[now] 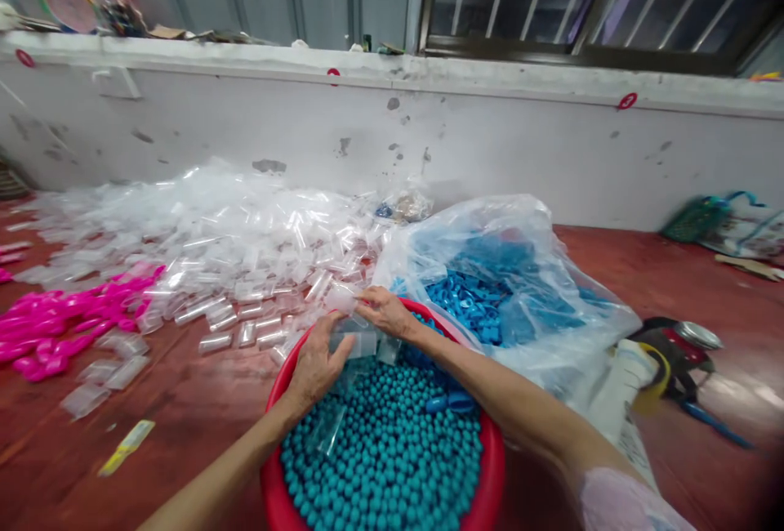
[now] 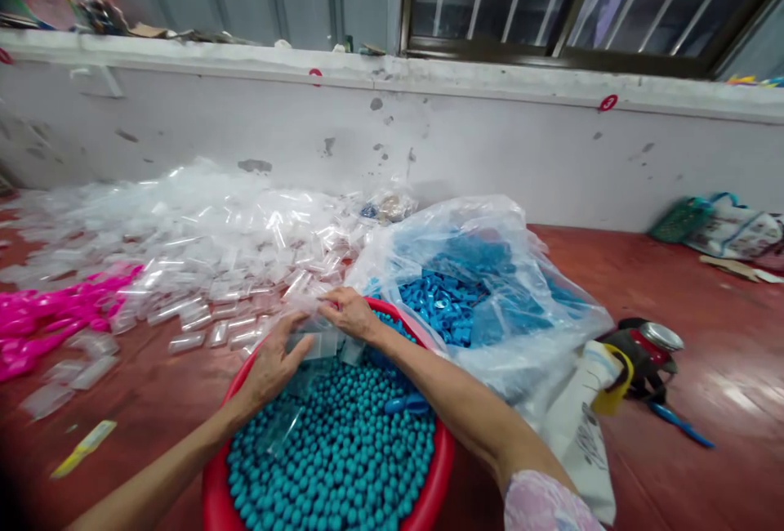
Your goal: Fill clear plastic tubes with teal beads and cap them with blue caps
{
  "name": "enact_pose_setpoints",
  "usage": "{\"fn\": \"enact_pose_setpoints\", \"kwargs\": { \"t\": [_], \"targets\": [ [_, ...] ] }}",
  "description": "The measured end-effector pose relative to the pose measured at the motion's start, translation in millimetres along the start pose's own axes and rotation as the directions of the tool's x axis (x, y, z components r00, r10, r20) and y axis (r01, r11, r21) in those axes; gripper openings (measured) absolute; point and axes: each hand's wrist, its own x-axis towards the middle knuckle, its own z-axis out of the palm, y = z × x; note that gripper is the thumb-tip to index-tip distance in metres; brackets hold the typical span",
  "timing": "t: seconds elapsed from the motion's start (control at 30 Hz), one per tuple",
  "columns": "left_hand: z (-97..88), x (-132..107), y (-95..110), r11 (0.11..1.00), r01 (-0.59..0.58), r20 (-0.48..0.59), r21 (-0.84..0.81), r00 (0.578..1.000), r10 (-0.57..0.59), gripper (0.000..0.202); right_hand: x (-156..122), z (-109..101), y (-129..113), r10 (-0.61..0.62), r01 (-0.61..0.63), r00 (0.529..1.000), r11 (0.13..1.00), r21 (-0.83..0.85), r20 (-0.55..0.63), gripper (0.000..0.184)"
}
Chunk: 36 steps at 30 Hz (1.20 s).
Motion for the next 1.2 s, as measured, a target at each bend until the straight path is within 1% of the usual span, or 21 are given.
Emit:
{"fn": "enact_pose_setpoints", "kwargs": {
  "t": [0.07,0.13,0.23,0.3,0.37,0.43,0.47,0.5,0.53,0.6,0.63,0.67,0.7,0.73,0.83,0.87,0.93,1.0,1.07,1.13,1.2],
  "targets": [
    [-0.3,-6.4,-2.0,0.995,-0.018,0.069,0.102,0.998,0.011,0.033,1.6,-5.3,-5.7,-0.007,0.011,0.997,0.999,-0.049,0.083,0.02],
    [-0.9,-10.7,-4.0,0.984,-0.035,0.099,0.177,0.995,0.017,0.031,2.3,-6.2,-13.9,0.002,0.013,0.991,0.993,-0.115,0.13,0.018],
    [-1.3,-15.8,-3.5,0.968,-0.054,0.077,0.245,0.996,0.036,0.032,-2.6,-3.6,-30.4,0.015,0.014,0.991,0.977,-0.212,0.134,0.019],
    [-1.2,-19.3,-0.7,0.955,-0.077,0.042,0.288,0.997,0.068,0.033,-12.4,-7.9,-40.8,0.007,0.021,0.994,0.966,-0.259,0.105,0.027],
    [-1.5,-23.3,2.8,0.935,-0.089,0.004,0.344,0.996,0.093,0.038,-30.3,-22.5,-47.7,-0.023,0.035,0.999,0.958,-0.283,0.045,0.036],
    [-1.9,-28.4,6.2,0.911,-0.094,-0.031,0.401,0.993,0.116,0.04,-58.6,-45.0,-49.9,-0.07,0.066,0.998,0.958,-0.279,-0.002,0.036],
    [-1.8,-31.4,7.6,0.898,-0.102,-0.045,0.428,0.99,0.135,0.04,-76.1,-56.7,-49.4,-0.074,0.076,0.997,0.957,-0.28,0.016,0.034],
    [-1.2,-34.8,9.0,0.883,-0.119,-0.055,0.455,0.985,0.162,0.038,-95.0,-66.9,-48.0,-0.06,0.076,0.996,0.95,-0.304,0.063,0.034],
    [0.1,-38.4,10.2,0.865,-0.145,-0.059,0.48,0.979,0.197,0.035,-114.0,-74.3,-46.3,-0.01,0.052,0.993,0.932,-0.36,0.119,0.034],
    [5.1,-45.2,12.2,0.826,-0.21,-0.045,0.524,0.961,0.273,0.03,-147.0,-78.2,-42.8,0.165,-0.052,0.972,0.847,-0.529,0.17,0.034],
    [8.7,-48.0,12.8,0.805,-0.24,-0.031,0.543,0.952,0.305,0.029,-158.7,-74.4,-41.6,0.261,-0.114,0.951,0.792,-0.6,0.164,0.031],
    [12.8,-50.2,13.1,0.784,-0.268,-0.012,0.56,0.943,0.332,0.028,-166.3,-67.7,-40.8,0.315,-0.157,0.939,0.749,-0.644,0.137,0.031],
    [17.0,-51.5,13.0,0.763,-0.295,0.01,0.576,0.935,0.354,0.028,-169.5,-59.0,-39.9,0.335,-0.194,0.938,0.724,-0.661,0.092,0.031],
    [20.8,-52.2,12.6,0.744,-0.32,0.033,0.587,0.928,0.372,0.028,-168.8,-49.6,-38.8,0.349,-0.212,0.933,0.728,-0.652,0.086,0.032],
    [26.2,-51.9,11.2,0.717,-0.384,0.096,0.581,0.908,0.409,0.03,-151.3,-28.4,-30.0,0.285,-0.204,0.954,0.847,-0.49,0.096,0.035],
    [25.1,-52.3,11.5,0.72,-0.391,0.102,0.574,0.906,0.41,0.031,-144.3,-25.6,-25.3,0.258,-0.199,0.962,0.881,-0.428,0.084,0.034],
    [18.7,-55.7,13.6,0.727,-0.371,0.104,0.578,0.917,0.385,0.031,-134.1,-25.8,-15.8,0.226,-0.2,0.973,0.916,-0.348,0.035,0.032],
    [10.0,-63.8,17.3,0.723,-0.321,0.114,0.612,0.94,0.321,0.032,-131.0,-30.6,-10.0,0.234,-0.219,0.972,0.91,-0.353,0.002,0.027],
    [2.8,-75.3,20.3,0.71,-0.27,0.128,0.65,0.96,0.247,0.032,-133.5,-36.3,-11.8,0.257,-0.236,0.966,0.869,-0.435,-0.009,0.025],
    [-1.4,-87.9,21.4,0.706,-0.223,0.124,0.672,0.974,0.19,0.034,-138.5,-39.6,-22.0,0.262,-0.237,0.965,0.81,-0.536,-0.031,0.024],
    [-3.9,-98.8,21.0,0.723,-0.184,0.116,0.665,0.983,0.144,0.037,-144.0,-37.6,-37.6,0.23,-0.201,0.973,0.782,-0.59,-0.027,0.024]
  ]
}}
